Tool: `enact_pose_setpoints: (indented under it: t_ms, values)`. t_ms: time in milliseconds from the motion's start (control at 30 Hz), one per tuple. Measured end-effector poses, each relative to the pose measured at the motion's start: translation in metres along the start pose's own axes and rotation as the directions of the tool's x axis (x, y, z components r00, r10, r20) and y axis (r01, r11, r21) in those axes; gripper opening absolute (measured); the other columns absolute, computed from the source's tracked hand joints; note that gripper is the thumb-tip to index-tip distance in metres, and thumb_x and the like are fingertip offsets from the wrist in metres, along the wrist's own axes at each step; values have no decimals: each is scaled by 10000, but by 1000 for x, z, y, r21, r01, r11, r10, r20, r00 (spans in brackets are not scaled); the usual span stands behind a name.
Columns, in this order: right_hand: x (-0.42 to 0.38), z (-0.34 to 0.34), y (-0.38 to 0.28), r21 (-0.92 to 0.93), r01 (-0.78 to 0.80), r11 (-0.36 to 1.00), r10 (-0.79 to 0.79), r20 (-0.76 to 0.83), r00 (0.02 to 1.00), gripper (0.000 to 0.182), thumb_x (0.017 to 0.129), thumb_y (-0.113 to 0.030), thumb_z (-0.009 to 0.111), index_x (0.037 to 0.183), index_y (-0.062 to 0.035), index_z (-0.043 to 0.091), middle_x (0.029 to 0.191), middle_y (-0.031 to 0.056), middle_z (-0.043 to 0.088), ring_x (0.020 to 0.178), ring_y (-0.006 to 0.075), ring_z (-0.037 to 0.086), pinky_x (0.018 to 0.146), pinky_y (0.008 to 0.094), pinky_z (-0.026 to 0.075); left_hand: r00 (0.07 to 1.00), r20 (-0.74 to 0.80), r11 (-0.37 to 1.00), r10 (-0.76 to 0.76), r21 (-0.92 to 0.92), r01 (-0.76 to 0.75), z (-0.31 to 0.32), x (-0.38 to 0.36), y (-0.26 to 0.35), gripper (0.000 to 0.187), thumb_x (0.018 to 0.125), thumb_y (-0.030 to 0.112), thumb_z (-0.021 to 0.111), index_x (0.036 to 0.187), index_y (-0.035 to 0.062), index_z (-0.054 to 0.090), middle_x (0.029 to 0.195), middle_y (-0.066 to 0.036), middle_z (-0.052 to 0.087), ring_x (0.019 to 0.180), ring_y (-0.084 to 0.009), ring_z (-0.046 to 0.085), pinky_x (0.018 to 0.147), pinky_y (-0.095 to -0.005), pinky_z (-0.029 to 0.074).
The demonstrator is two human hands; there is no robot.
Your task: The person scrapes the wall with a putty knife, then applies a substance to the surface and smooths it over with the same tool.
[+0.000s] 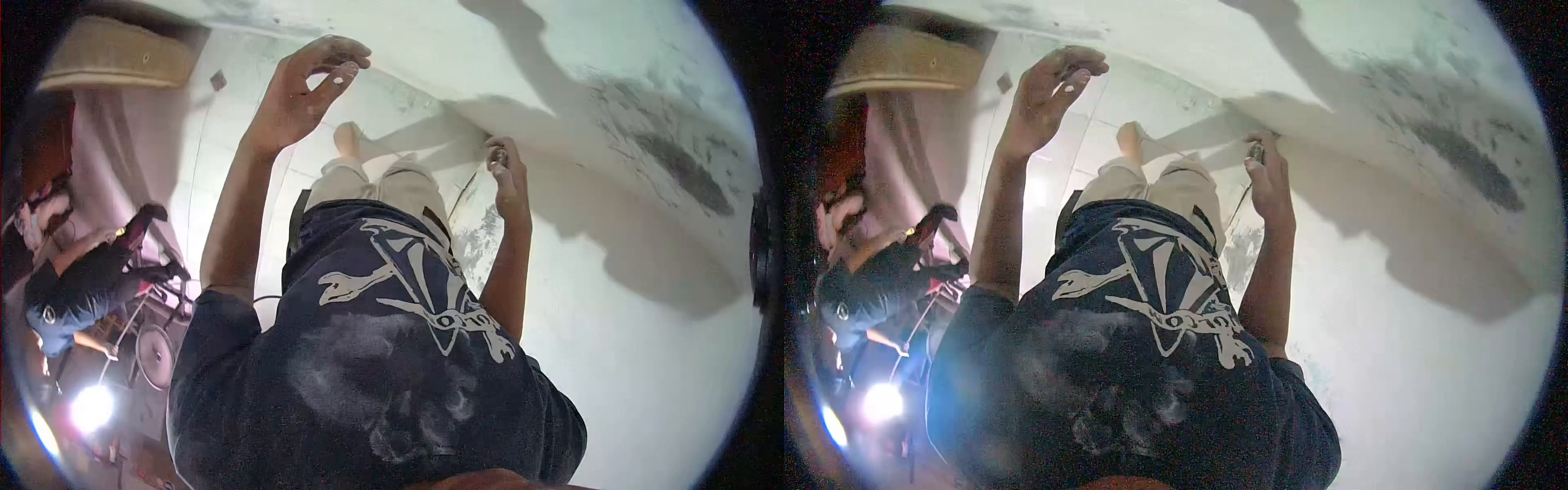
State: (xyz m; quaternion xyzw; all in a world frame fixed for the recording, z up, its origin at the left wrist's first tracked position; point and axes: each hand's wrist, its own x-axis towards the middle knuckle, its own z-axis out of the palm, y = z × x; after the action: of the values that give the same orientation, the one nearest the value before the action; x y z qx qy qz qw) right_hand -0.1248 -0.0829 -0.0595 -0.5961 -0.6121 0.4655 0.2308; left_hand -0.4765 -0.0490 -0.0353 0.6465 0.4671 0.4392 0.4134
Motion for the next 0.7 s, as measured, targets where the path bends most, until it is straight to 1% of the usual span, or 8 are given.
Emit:
enact_pose_setpoints:
  t_ms: [100, 167, 300, 400, 500, 567, 633, 700]
  values:
    - [-15, 2, 28, -106, -13, 994, 2, -102, 995, 338, 825, -274, 526, 1010, 7, 550, 732, 159, 491, 702, 234, 482, 701, 410, 426, 999, -10, 999, 34, -8, -34, 17, -6, 14, 185, 903, 31, 575, 1080, 10, 623, 1013, -106, 673, 993, -196, 634, 871, -349, 504]
    - [-18, -1, 32, -186, 14, 982, -19, -24, 1000, 314, 848, -276, 564, 958, 17, 537, 714, 159, 494, 689, 240, 518, 689, 421, 436, 998, 20, 999, -52, 7, 52, 27, -20, 22, 215, 952, 170, 575, 1073, -4, 612, 1014, -116, 662, 1002, -195, 626, 910, -346, 483]
    - [-17, -13, 43, -216, 31, 976, -9, 103, 995, 251, 875, -237, 602, 912, 2, 533, 688, 117, 513, 654, 202, 548, 642, 386, 455, 999, 16, 999, -37, 10, 37, 65, -55, 43, 155, 942, 96, 560, 1039, -13, 615, 996, -119, 652, 968, -204, 627, 886, -349, 486]
    - [-9, -8, 52, 399, 26, 916, -68, 92, 993, 102, 899, -121, 599, 865, -28, 572, 684, 30, 555, 590, 111, 525, 539, 274, 442, 995, 52, 993, -88, -71, 92, 94, -85, 53, 154, 904, 2, 553, 1045, -15, 613, 1014, -117, 649, 978, -209, 621, 881, -352, 489]
    - [-1, -12, 49, 685, 81, 724, -131, 21, 991, 95, 923, -129, 566, 882, -47, 546, 676, 39, 551, 581, 128, 543, 550, 267, 447, 992, 114, 998, -60, -7, 61, 118, -108, 67, 189, 865, -48, 586, 1050, -20, 607, 1028, -128, 646, 993, -234, 620, 877, -357, 492]
    - [-2, -20, 8, 727, 114, 677, -127, -36, 991, 119, 896, -124, 583, 830, -30, 548, 662, 46, 541, 591, 145, 537, 536, 284, 439, 992, 117, 991, 51, -132, -36, 130, -122, 71, 205, 849, -53, 612, 1051, -21, 601, 1028, -140, 645, 995, -254, 621, 887, -362, 486]
    - [14, -30, -8, 878, 166, 450, -240, -60, 969, 187, 904, -179, 556, 777, -48, 517, 645, 57, 519, 593, 162, 521, 559, 299, 445, 982, 189, 996, 29, -89, -12, 136, -128, 79, 180, 880, 18, 613, 1056, -16, 602, 1017, -148, 645, 988, -256, 621, 877, -358, 480]
    - [47, -47, -23, 911, 167, 378, -330, -36, 943, 275, 898, -256, 536, 712, -71, 456, 616, 62, 450, 597, 224, 495, 616, 361, 419, 983, 170, 997, 65, -52, -57, 139, -134, 83, 168, 891, 43, 609, 1050, -12, 606, 1007, -136, 650, 981, -251, 621, 870, -360, 480]
